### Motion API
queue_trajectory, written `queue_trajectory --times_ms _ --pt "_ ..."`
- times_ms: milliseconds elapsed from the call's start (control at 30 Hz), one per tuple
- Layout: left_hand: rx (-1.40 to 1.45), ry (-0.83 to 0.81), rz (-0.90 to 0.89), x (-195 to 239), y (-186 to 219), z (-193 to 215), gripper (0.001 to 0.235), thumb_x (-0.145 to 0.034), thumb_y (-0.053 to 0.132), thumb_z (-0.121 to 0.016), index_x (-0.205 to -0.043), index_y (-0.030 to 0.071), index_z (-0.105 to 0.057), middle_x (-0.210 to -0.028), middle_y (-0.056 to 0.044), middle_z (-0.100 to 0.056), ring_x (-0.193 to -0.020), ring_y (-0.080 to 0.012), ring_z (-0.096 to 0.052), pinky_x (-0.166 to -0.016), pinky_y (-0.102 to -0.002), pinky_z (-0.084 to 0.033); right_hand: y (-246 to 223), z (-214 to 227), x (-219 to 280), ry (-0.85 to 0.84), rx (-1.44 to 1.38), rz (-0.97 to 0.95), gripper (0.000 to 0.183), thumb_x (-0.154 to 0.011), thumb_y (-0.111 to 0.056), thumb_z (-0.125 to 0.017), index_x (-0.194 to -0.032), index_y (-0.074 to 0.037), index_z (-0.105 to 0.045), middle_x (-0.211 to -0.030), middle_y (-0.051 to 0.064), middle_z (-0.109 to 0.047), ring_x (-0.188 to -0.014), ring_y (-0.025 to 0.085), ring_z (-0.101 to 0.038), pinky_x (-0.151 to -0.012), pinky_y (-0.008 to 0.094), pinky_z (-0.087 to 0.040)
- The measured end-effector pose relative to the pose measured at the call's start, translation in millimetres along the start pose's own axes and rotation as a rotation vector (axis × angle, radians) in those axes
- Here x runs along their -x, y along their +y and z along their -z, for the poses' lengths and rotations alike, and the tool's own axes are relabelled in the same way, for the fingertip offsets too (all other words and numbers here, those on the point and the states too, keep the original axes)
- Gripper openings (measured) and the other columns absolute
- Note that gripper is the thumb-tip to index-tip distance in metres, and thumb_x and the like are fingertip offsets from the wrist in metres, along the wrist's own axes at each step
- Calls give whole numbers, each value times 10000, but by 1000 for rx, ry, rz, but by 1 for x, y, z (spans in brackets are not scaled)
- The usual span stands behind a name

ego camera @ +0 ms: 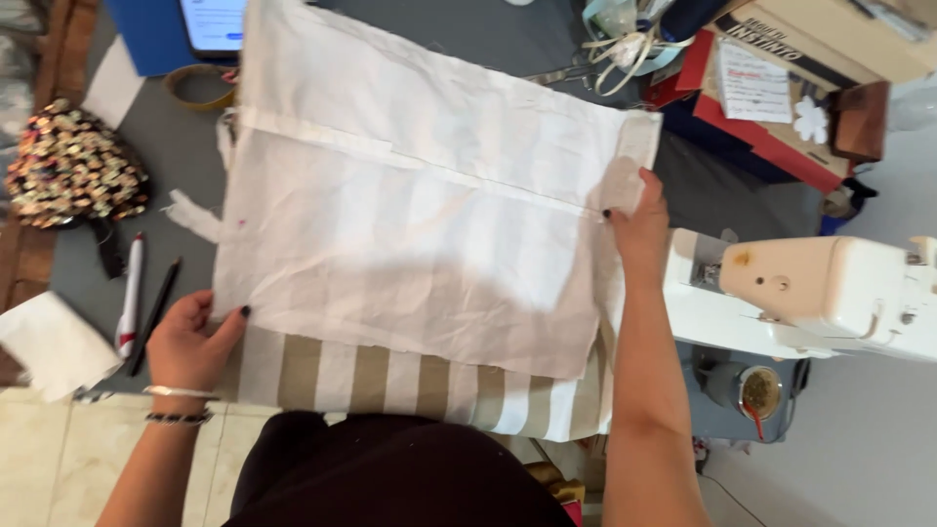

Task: A person is measuring a piece of white and striped fabric with a tape measure and pinning it on a work table, likely preparing it for sewing.

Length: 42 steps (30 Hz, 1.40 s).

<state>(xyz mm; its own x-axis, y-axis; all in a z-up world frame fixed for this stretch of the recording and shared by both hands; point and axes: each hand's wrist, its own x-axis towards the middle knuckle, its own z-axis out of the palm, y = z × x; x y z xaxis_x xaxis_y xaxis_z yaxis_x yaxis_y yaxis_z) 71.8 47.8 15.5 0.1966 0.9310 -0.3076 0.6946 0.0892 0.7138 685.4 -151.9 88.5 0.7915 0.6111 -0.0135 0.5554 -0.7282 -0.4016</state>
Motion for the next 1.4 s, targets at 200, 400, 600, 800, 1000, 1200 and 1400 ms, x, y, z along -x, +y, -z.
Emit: queue_trajectory --times_ms 200,400,600,800,1000,1200,1400 --pt "-489 372 -741 9 28 3 571 -785 225 -829 -1330 102 -714 -1171 -140 -656 -1120 -339 -683 -950 -446 -558 -48 -15 33 238 366 192 820 -775 -116 -924 -1458 -146 -471 -1437 216 -392 -1221 527 -554 -945 648 -514" --pt "-495 141 -1065 15 28 -32 399 -915 208 -641 -1305 264 -704 -1420 -42 -636 -1342 -248 -594 -1142 -423 -469 -185 -105 134 -231 -31 869 707 -880 -371 -780 -1518 -200 -530 -1516 154 -528 -1424 357 -480 -1146 597 -347" --pt "-547 131 -1110 14 25 -13 436 -928 402 -649 -1352 302 -673 -1412 12 -643 -1345 -212 -588 -1137 -409 -468 -177 -93 260 -400 69 1268 755 -882 -556 -686 -1494 -147 -517 -1518 165 -542 -1448 365 -473 -1162 588 -354" --pt "-474 3 -1335 -2 15 -13 249 -924 176 -613 -1145 170 -728 -1119 -61 -754 -1078 -272 -712 -896 -429 -573 -162 -99 247 -381 -44 1010 523 -917 -270 -688 -1424 -184 -592 -1344 84 -635 -1251 302 -625 -993 479 -520" --pt "-524 -77 -1363 -7 11 -13 378 -900 100 -596 -1273 125 -654 -1248 -31 -674 -1055 -250 -655 -876 -435 -542 -160 -105 275 -384 53 863 607 -830 -36 -682 -1423 -119 -588 -1375 90 -625 -1152 324 -614 -929 467 -508" --pt "-496 -189 -1201 6 34 -8 391 -867 177 -582 -1251 166 -656 -1186 -5 -681 -1006 -271 -649 -822 -459 -534 -184 -94 278 -207 32 898 517 -761 100 -632 -1244 -81 -674 -1042 98 -678 -876 318 -631 -628 420 -550" --pt "-441 -145 -1284 1 44 -35 339 -872 163 -607 -1203 130 -673 -1151 -41 -670 -1009 -277 -617 -888 -459 -491 -186 -93 276 -342 -301 531 304 -860 -20 -577 -1112 -124 -713 -1086 30 -736 -973 223 -665 -847 321 -533"
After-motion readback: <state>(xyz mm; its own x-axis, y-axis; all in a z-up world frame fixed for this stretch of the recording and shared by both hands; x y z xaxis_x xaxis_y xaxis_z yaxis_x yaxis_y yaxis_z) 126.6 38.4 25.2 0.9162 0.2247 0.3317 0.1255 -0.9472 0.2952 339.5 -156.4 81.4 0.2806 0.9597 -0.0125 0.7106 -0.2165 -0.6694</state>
